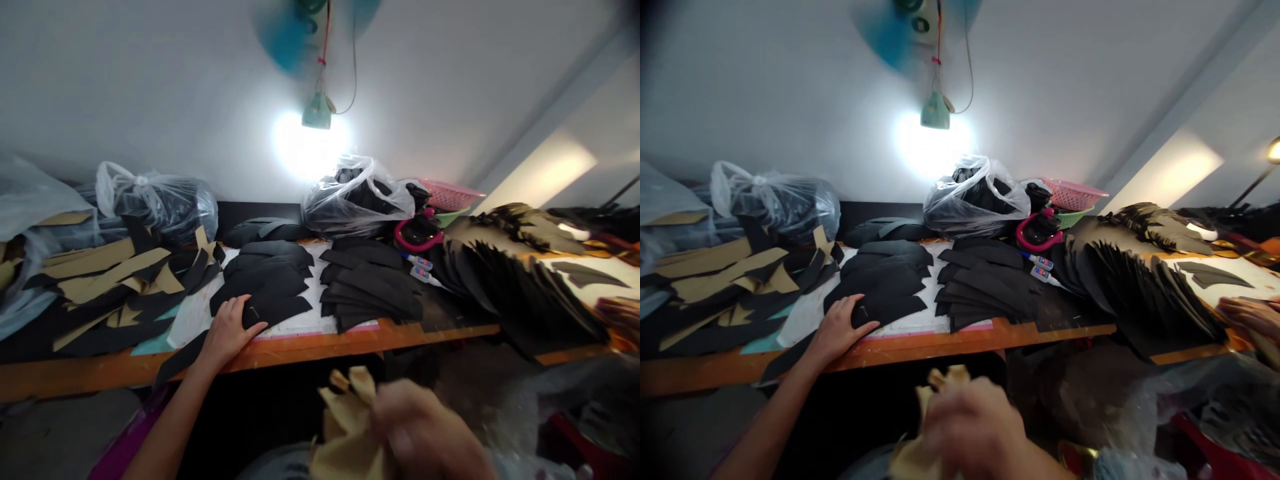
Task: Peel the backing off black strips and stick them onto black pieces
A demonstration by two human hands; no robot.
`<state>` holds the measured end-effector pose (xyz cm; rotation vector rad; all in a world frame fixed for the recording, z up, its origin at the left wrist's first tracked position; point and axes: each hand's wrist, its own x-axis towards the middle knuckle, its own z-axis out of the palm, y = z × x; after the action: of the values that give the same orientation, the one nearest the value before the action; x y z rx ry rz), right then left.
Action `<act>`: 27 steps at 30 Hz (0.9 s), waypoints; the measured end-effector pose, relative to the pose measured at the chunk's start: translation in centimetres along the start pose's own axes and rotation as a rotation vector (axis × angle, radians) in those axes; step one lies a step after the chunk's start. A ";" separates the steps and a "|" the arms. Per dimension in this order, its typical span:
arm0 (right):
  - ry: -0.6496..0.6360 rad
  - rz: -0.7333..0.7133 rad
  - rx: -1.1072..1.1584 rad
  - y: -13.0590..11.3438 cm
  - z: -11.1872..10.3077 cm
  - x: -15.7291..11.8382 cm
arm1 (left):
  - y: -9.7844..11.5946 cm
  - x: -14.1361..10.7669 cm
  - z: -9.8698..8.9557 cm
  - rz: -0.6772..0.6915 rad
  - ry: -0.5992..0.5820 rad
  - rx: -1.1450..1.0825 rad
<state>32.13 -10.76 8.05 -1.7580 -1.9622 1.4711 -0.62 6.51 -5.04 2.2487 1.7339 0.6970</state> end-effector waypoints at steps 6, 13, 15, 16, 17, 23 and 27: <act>0.115 -0.328 -0.252 2.8 -0.1 4.8 | -0.1 1.3 -3.0 0.053 -0.334 -0.304; 0.204 0.257 -0.516 17.1 4.2 8.6 | 0.7 2.0 -4.1 0.152 -0.110 0.155; 0.222 0.302 -0.498 19.7 5.6 9.1 | 1.9 0.3 -4.9 0.172 0.088 0.173; 0.226 0.306 -0.487 20.5 6.1 9.3 | 2.6 -1.1 -5.5 0.184 0.131 0.117; 0.235 0.302 -0.473 21.1 6.6 9.4 | 3.3 -2.8 -6.0 0.188 0.132 0.038; 0.323 0.280 -0.332 23.1 8.1 7.0 | 0.5 -15.3 -3.0 0.153 -0.776 -0.099; 0.290 0.225 -0.214 23.9 9.0 4.0 | -7.9 -19.5 3.2 -0.263 -0.512 0.231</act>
<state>41.62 -16.13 -15.35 -2.2011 -1.8790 1.0123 -9.48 -9.52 -15.89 2.0276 1.8488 -0.1341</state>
